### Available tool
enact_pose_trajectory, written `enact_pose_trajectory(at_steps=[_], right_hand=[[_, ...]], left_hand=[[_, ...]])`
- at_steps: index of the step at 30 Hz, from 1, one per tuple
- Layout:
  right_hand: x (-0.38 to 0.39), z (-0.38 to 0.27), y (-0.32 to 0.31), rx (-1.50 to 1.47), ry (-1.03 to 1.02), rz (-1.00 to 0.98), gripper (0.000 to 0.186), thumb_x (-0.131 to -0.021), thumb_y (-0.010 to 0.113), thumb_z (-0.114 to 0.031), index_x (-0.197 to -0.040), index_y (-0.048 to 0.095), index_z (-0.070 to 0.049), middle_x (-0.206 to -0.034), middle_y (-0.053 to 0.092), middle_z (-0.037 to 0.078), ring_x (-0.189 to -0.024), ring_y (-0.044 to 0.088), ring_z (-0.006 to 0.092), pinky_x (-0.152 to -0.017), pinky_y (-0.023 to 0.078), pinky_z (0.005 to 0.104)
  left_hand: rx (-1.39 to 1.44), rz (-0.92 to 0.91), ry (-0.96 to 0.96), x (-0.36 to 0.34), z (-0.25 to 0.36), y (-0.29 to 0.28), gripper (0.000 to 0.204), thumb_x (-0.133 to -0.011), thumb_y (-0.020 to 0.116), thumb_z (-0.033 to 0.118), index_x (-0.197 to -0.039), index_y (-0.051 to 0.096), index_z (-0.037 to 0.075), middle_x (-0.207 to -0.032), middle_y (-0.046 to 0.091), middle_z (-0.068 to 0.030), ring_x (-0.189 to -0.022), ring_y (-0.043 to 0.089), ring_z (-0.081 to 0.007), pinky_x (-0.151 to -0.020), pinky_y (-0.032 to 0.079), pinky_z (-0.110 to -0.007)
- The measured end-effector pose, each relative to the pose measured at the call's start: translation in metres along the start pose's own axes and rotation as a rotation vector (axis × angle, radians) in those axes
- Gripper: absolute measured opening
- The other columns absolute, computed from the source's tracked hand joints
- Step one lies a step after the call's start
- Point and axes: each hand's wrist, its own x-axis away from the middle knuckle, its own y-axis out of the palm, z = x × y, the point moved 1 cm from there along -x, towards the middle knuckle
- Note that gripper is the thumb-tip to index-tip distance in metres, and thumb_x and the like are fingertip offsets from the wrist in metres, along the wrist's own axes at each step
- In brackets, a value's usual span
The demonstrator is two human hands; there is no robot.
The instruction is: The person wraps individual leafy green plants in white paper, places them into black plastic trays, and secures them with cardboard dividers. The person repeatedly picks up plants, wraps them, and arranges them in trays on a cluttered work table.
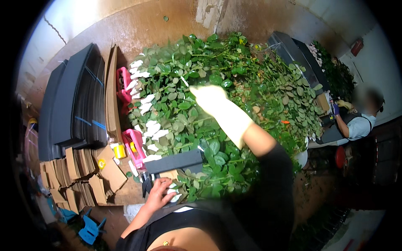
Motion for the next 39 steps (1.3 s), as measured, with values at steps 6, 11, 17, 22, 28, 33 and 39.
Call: enact_pose_trajectory(at_steps=[6, 11, 17, 22, 28, 33, 39], right_hand=[[-0.140, 0.061, 0.099, 0.354, 0.140, 0.082, 0.046, -0.098, 0.050, -0.019, -0.140, 0.056, -0.003, -0.147, 0.057, 0.015, -0.138, 0.052, 0.0299, -0.117, 0.037, 0.0429], [-0.121, 0.025, 0.089, 0.420, -0.012, 0.012, 0.021, -0.083, 0.062, -0.016, -0.092, 0.080, -0.011, -0.109, 0.073, 0.010, -0.114, 0.066, 0.0268, -0.106, 0.046, 0.0408], [0.037, 0.005, 0.093, 0.287, 0.010, -0.964, 0.016, -0.079, 0.071, -0.010, -0.090, 0.080, -0.016, -0.103, 0.077, 0.007, -0.086, 0.075, 0.0216, -0.067, 0.059, 0.0392], [0.014, 0.017, 0.058, 0.073, 0.036, -1.019, 0.052, -0.083, 0.074, -0.007, -0.133, 0.067, -0.017, -0.133, 0.069, 0.009, -0.111, 0.071, 0.0284, -0.093, 0.058, 0.0420], [-0.126, 0.069, 0.043, -0.155, 0.161, -0.206, 0.033, -0.095, 0.057, -0.020, -0.124, 0.069, -0.013, -0.118, 0.073, 0.014, -0.109, 0.069, 0.0337, -0.094, 0.056, 0.0441], [-0.239, 0.109, 0.063, 0.204, 0.241, -0.076, 0.036, -0.103, 0.041, -0.016, -0.131, 0.062, -0.010, -0.127, 0.069, 0.014, -0.115, 0.067, 0.0320, -0.094, 0.055, 0.0452], [-0.269, 0.133, 0.130, 0.263, 0.462, -0.050, 0.045, -0.103, 0.046, -0.026, -0.146, 0.053, -0.013, -0.150, 0.053, 0.014, -0.143, 0.043, 0.0308, -0.118, 0.033, 0.0417]], left_hand=[[0.071, -0.015, -0.108, 0.001, 0.005, -0.002, 0.056, -0.086, 0.083, 0.017, -0.137, 0.062, 0.008, -0.127, 0.057, -0.0145, -0.086, 0.065, -0.0232, -0.071, 0.056, -0.033], [0.068, 0.012, -0.141, 0.006, 0.000, 0.003, 0.056, -0.084, 0.086, 0.016, -0.134, 0.063, 0.010, -0.127, 0.057, -0.0147, -0.092, 0.067, -0.0235, -0.071, 0.060, -0.032], [0.105, -0.006, -0.094, 0.000, -0.005, 0.006, 0.062, -0.079, 0.088, 0.010, -0.135, 0.061, 0.012, -0.126, 0.057, -0.0145, -0.095, 0.067, -0.0248, -0.072, 0.061, -0.033], [0.115, 0.010, -0.103, 0.006, -0.012, 0.009, 0.062, -0.079, 0.088, 0.008, -0.135, 0.062, 0.012, -0.126, 0.058, -0.0144, -0.098, 0.066, -0.0262, -0.075, 0.058, -0.033], [0.067, -0.036, -0.135, 0.001, -0.009, 0.003, 0.063, -0.080, 0.088, 0.011, -0.137, 0.062, 0.013, -0.128, 0.057, -0.0156, -0.108, 0.066, -0.0317, -0.082, 0.060, -0.037], [0.163, -0.114, -0.237, 0.005, -0.009, -0.001, 0.049, -0.089, 0.074, 0.005, -0.136, 0.064, 0.010, -0.128, 0.056, -0.0164, -0.121, 0.059, -0.0307, -0.096, 0.054, -0.035], [0.163, -0.112, -0.169, 0.009, -0.022, 0.003, 0.050, -0.090, 0.071, 0.009, -0.140, 0.062, 0.014, -0.132, 0.058, -0.0164, -0.122, 0.059, -0.0348, -0.102, 0.050, -0.040]])
